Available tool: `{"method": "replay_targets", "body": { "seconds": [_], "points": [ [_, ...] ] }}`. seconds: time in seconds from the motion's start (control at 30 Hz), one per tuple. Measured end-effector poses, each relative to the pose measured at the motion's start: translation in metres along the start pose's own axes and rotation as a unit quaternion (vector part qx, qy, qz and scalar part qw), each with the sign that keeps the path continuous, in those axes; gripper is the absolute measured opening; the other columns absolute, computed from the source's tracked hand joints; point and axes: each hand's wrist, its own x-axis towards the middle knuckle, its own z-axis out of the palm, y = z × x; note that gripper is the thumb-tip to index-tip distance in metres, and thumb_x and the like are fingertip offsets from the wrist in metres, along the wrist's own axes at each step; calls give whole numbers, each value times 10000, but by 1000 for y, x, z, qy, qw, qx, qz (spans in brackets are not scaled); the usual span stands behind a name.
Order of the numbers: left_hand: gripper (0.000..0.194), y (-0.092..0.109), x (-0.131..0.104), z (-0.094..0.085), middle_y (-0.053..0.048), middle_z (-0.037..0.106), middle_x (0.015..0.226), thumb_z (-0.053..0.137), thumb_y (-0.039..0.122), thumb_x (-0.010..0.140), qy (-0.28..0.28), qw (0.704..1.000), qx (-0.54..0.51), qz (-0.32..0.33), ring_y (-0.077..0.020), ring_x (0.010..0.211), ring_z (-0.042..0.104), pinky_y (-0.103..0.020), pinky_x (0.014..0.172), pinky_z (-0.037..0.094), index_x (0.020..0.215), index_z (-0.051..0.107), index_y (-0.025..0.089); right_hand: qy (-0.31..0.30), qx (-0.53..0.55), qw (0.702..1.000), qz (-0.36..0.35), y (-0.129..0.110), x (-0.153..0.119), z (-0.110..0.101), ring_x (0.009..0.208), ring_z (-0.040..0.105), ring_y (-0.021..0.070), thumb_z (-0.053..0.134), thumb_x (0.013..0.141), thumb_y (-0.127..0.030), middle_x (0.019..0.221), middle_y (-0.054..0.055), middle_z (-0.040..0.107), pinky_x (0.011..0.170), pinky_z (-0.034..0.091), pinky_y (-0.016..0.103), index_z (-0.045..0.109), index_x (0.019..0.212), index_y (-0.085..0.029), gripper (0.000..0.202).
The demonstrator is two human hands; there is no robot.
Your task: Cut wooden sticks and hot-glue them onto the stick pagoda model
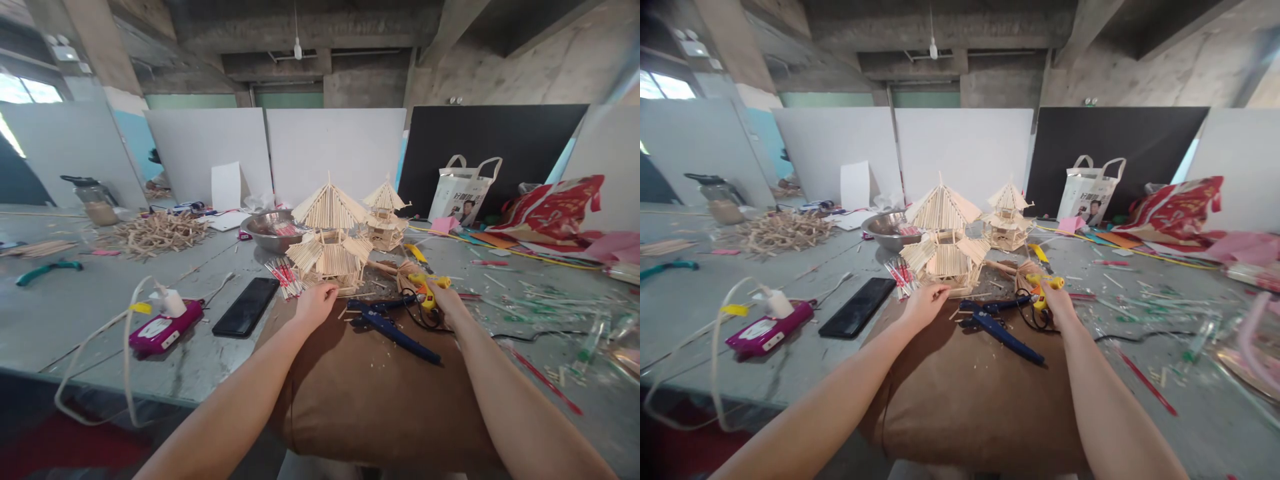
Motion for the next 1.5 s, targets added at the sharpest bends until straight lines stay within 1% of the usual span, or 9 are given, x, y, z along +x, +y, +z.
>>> {"method": "replay_targets", "body": {
  "seconds": [0.23, 0.37, 0.57, 0.8, 0.97, 1.1, 1.3, 1.43, 1.5],
  "points": [
    [317, -2, 1, -4, -45, 629, 675, 370, 354, 796, -4, 998, 40, -43, -166, 663, 566, -242, 566, 344, 724, 636, 200, 26, -253, 967, -14, -4, 7, -15, 994, 492, 385, 469, 613, -606, 791, 198, 629, 785, 368, 482, 591, 569, -161, 464],
    [381, -4, 3, -10, -53, 614, 642, 338, 400, 797, 1, 990, 76, -121, -182, 678, 569, -248, 552, 333, 644, 620, 196, 19, -316, 949, -1, -4, 4, -18, 959, 522, 364, 404, 630, -648, 812, 199, 630, 769, 378, 476, 637, 680, -148, 555],
    [270, -8, 6, -11, -68, 639, 822, 411, 368, 758, -8, 987, 45, -156, -205, 783, 570, -269, 625, 374, 809, 617, 203, 64, -337, 939, -6, -4, 1, -18, 986, 503, 357, 415, 598, -679, 980, 223, 591, 760, 382, 478, 637, 834, -158, 613],
    [280, -8, 7, -11, -72, 641, 810, 382, 339, 767, -4, 988, 46, -145, -211, 763, 575, -282, 619, 382, 784, 621, 195, 100, -368, 915, -135, -15, -17, -16, 880, 560, 299, 412, 713, -522, 858, 146, 632, 705, 410, 422, 623, 799, -195, 398],
    [243, -10, 7, -10, -65, 643, 796, 401, 283, 752, -23, 987, 64, -144, -207, 761, 575, -273, 601, 381, 790, 631, 214, 65, -251, 907, -331, -37, -45, 14, 828, 571, 224, 384, 766, -435, 891, 92, 630, 740, 417, 347, 585, 880, -176, 347],
    [283, -10, 7, -12, -67, 645, 801, 376, 316, 768, -26, 987, 63, -148, -196, 756, 574, -255, 589, 366, 779, 637, 209, 7, -209, 863, -460, -75, -62, 46, 1016, 488, 252, 435, 730, -480, 1061, 139, 568, 881, 336, 383, 523, 1056, -116, 496],
    [420, -5, 7, -20, -52, 603, 596, 318, 396, 789, -34, 988, 68, -136, -154, 594, 542, -226, 502, 295, 604, 620, 170, -111, -135, 902, -395, -126, -72, 89, 1177, 334, 277, 471, 668, -570, 1275, 163, 391, 943, 268, 396, 352, 1234, -103, 743],
    [410, -2, 6, -22, -36, 555, 522, 323, 358, 785, -31, 991, 68, -108, -130, 515, 497, -228, 471, 245, 560, 601, 158, -146, -123, 914, -358, -136, -87, 113, 1115, 424, 242, 433, 685, -585, 1196, 180, 475, 920, 299, 342, 352, 1222, -67, 750],
    [400, -2, 5, -22, -32, 539, 506, 334, 350, 781, -33, 993, 71, -90, -122, 497, 480, -228, 468, 234, 545, 591, 154, -127, -163, 910, -361, -139, -98, 124, 1093, 443, 253, 392, 711, -589, 1128, 165, 536, 959, 207, 404, 398, 1185, -91, 688]
  ]
}}
